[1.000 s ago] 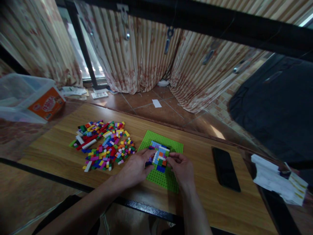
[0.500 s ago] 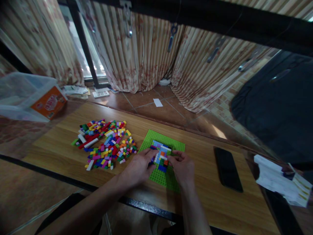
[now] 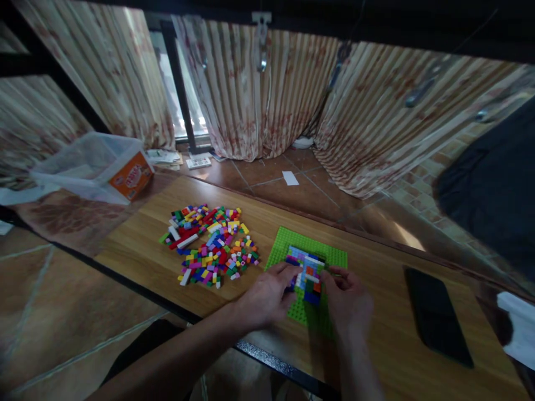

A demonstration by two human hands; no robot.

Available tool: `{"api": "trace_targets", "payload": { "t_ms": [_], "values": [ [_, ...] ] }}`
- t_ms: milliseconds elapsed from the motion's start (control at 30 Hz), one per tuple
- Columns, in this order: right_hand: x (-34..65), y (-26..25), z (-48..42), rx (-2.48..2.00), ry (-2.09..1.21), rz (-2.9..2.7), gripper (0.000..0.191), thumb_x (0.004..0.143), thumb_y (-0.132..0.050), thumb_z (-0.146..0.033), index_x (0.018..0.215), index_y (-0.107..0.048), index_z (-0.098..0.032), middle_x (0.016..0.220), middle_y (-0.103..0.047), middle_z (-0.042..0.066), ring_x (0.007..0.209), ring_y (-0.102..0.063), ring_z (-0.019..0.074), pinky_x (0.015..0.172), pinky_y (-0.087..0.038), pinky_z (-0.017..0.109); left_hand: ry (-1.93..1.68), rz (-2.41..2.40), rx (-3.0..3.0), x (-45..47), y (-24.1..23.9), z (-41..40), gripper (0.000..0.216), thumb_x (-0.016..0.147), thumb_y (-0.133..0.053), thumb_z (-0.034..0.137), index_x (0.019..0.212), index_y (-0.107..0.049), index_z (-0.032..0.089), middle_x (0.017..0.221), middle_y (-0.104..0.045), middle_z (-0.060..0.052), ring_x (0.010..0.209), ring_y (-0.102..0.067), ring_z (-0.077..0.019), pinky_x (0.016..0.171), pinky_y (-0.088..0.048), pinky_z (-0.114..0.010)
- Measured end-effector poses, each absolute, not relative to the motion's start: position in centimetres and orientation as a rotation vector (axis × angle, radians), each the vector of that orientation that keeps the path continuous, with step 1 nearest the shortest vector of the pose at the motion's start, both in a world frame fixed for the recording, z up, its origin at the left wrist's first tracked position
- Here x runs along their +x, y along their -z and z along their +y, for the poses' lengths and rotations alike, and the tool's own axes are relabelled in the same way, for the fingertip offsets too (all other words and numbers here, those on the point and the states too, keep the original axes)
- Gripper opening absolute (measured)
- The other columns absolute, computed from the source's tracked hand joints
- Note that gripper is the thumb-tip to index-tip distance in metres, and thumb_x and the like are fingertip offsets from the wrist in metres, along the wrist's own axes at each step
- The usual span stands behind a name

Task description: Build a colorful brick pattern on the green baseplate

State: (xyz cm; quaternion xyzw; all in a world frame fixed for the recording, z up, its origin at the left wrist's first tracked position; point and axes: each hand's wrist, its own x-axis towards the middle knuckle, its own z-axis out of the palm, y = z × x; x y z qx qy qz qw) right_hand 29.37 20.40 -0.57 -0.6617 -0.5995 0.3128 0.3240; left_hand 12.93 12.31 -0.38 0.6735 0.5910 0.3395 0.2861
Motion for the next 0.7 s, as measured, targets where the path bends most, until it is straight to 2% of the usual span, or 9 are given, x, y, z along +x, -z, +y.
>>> {"api": "trace_targets", "payload": {
  "t_ms": [100,267,400,467,700],
  "values": [
    [27.9,-0.1,19.3,-1.696,-0.541,-1.662,0.033,0.080,-0.059,-0.047,0.088,-0.070,-0.017,0.080,-0.074,0.011,0.071,-0.068,0.0270,0.062,-0.049,0.036,-1.021,1.537,1.738,13.2,0.1,12.2,0.043,0.081,-0.053,0.014,0.124,-0.057,0.015,0.115,-0.064,-0.011,0.100,-0.063,-0.0227,0.091,-0.053,-0.035],
    [23.8,-0.2,16.7,-1.287,-0.679,-1.823,0.028,0.088,-0.053,-0.042,0.092,-0.069,-0.019,0.093,-0.072,0.008,0.086,-0.067,0.0220,0.080,-0.050,0.035,-1.454,1.735,1.484,10.6,-0.7,12.7,0.033,0.081,-0.045,0.006,0.102,-0.068,0.019,0.096,-0.071,-0.006,0.090,-0.066,-0.0176,0.086,-0.052,-0.031],
    [21.1,0.7,15.4,-1.128,-0.622,-2.152,0.024,0.092,-0.052,-0.035,0.098,-0.070,-0.020,0.096,-0.071,0.006,0.087,-0.065,0.0196,0.078,-0.048,0.032,-1.779,1.784,1.047,6.6,-1.1,13.6,0.028,0.077,-0.049,0.007,0.094,-0.068,0.016,0.089,-0.072,-0.004,0.077,-0.065,-0.0147,0.071,-0.052,-0.025],
    [20.1,1.0,15.2,-1.131,-0.527,-2.260,0.021,0.091,-0.055,-0.033,0.099,-0.070,-0.021,0.094,-0.070,0.005,0.086,-0.064,0.0198,0.077,-0.047,0.032,-1.853,1.782,0.936,5.2,-1.2,13.9,0.025,0.075,-0.051,0.008,0.091,-0.069,0.016,0.086,-0.071,-0.003,0.074,-0.064,-0.0138,0.069,-0.050,-0.024],
    [18.4,1.4,15.3,-1.175,-0.463,-2.335,0.019,0.092,-0.054,-0.025,0.086,-0.071,-0.022,0.088,-0.067,0.005,0.085,-0.062,0.0197,0.075,-0.046,0.029,-1.816,1.746,0.925,4.6,-1.4,13.6,0.019,0.076,-0.058,0.017,0.089,-0.070,0.016,0.084,-0.071,-0.003,0.072,-0.063,-0.0149,0.068,-0.049,-0.026]
  ]
}}
